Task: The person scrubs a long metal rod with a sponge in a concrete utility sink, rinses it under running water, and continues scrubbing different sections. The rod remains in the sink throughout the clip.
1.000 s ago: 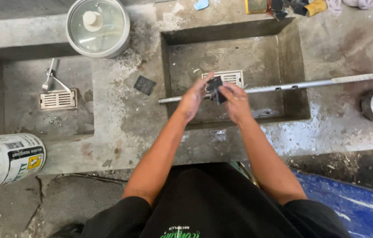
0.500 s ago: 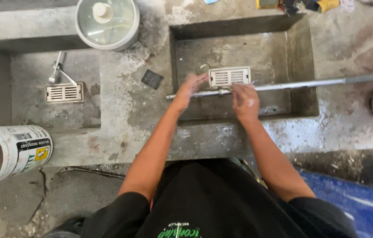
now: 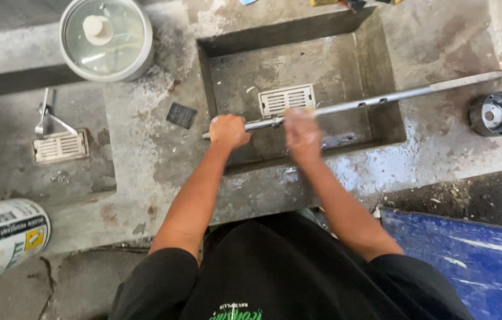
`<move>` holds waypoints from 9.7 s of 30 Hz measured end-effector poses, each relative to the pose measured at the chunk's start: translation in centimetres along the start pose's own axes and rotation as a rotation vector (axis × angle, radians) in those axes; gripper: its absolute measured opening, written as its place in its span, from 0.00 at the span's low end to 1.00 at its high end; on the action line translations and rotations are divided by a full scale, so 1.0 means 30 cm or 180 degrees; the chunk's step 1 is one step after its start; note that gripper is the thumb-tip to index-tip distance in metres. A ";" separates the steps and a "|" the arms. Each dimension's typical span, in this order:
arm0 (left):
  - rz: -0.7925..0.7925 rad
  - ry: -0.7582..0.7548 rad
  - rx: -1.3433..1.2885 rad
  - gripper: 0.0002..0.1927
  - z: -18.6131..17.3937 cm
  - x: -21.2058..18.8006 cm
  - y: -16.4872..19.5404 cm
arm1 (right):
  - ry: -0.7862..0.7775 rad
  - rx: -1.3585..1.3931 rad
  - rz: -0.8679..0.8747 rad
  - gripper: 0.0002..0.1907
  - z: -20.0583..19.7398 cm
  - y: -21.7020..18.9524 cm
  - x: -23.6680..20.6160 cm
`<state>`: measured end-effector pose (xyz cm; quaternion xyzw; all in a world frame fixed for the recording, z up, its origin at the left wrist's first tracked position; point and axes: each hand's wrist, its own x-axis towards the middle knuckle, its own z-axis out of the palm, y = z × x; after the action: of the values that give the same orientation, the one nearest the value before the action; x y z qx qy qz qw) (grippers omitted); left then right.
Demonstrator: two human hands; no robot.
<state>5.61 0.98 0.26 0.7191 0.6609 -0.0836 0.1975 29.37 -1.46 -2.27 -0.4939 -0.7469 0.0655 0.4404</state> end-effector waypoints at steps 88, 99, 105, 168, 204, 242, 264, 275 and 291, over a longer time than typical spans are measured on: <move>-0.0471 -0.0387 -0.0330 0.26 -0.020 -0.066 0.052 | 0.0184 -0.0625 0.0664 0.08 -0.126 0.100 -0.044; -0.0567 -0.0414 -0.0408 0.23 -0.042 -0.092 0.086 | 0.0283 -0.0429 0.0629 0.09 -0.227 0.080 -0.010; -0.0348 -0.0364 -0.0287 0.19 -0.040 -0.084 0.088 | -0.0124 0.0401 0.0080 0.10 -0.071 -0.041 -0.093; 0.0292 -0.0845 -0.0561 0.22 0.027 0.007 -0.007 | 0.0072 -0.0137 0.0418 0.10 -0.117 0.036 -0.014; 0.0559 0.0045 -0.0182 0.20 -0.009 -0.011 0.032 | 0.0018 -0.0630 0.0111 0.05 -0.226 0.181 0.050; 0.0104 -0.0308 -0.0455 0.22 -0.081 0.002 0.036 | -0.0169 -0.0106 0.0416 0.10 -0.196 0.095 0.051; 0.0179 -0.0123 -0.0299 0.23 -0.091 0.020 0.039 | -0.0265 0.0364 0.0073 0.11 -0.005 -0.024 -0.021; 0.0237 -0.0103 -0.0224 0.24 -0.086 0.041 0.035 | -0.0053 0.0247 0.0212 0.08 0.002 -0.012 0.005; 0.0073 -0.0025 -0.0297 0.26 -0.084 0.018 0.062 | -0.0377 0.0446 -0.0001 0.06 -0.028 -0.038 0.025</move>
<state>7.15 2.39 2.66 0.7163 0.6550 -0.0533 0.2344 29.10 -1.71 -0.72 -0.4570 -0.7653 0.1465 0.4290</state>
